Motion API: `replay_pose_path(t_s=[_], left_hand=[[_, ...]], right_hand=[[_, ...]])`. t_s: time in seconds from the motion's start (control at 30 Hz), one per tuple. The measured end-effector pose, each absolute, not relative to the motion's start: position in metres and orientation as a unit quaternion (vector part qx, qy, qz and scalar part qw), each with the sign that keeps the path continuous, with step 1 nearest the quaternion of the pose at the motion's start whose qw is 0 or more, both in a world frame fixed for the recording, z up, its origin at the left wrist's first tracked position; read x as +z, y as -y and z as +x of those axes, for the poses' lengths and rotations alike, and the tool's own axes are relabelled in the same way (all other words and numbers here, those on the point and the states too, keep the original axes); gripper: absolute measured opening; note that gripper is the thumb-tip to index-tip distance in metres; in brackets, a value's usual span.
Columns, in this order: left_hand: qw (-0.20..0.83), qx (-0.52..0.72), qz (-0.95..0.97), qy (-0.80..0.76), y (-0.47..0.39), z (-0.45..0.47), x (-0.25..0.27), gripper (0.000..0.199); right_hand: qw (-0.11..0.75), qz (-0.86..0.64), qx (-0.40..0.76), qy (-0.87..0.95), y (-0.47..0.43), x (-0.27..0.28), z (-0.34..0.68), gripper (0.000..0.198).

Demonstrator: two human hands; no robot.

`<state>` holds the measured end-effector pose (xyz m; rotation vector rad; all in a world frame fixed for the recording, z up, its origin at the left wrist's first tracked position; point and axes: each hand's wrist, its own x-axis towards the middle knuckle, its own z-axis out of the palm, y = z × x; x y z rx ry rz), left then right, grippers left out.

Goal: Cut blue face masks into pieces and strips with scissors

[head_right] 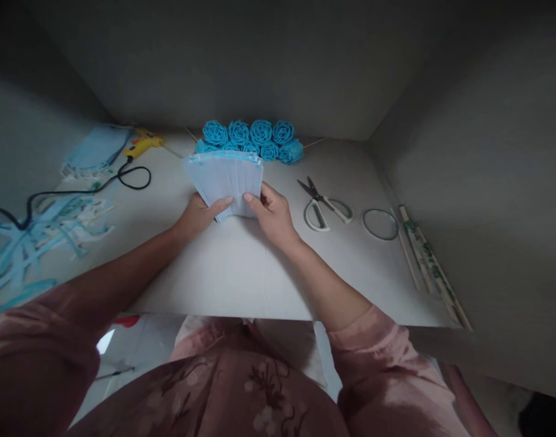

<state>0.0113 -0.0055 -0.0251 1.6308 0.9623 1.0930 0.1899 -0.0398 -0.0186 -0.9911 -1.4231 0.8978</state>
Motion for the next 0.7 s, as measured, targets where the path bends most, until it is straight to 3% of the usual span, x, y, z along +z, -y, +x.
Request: replay_pose_path(t_s=[0.23, 0.5, 0.7], left_hand=[[0.466, 0.411, 0.674, -0.4, 0.002, 0.011, -0.029, 0.059], [0.425, 0.417, 0.691, -0.41, 0.0, 0.013, -0.04, 0.046], [0.439, 0.463, 0.648, -0.416, -0.002, 0.012, -0.04, 0.047]], right_hand=[[0.568, -0.412, 0.387, 0.599, 0.036, -0.021, 0.188, 0.05], [0.528, -0.414, 0.36, 0.649, 0.042, -0.023, 0.185, 0.054], [0.539, -0.406, 0.398, 0.622, 0.034, -0.028, 0.187, 0.053]])
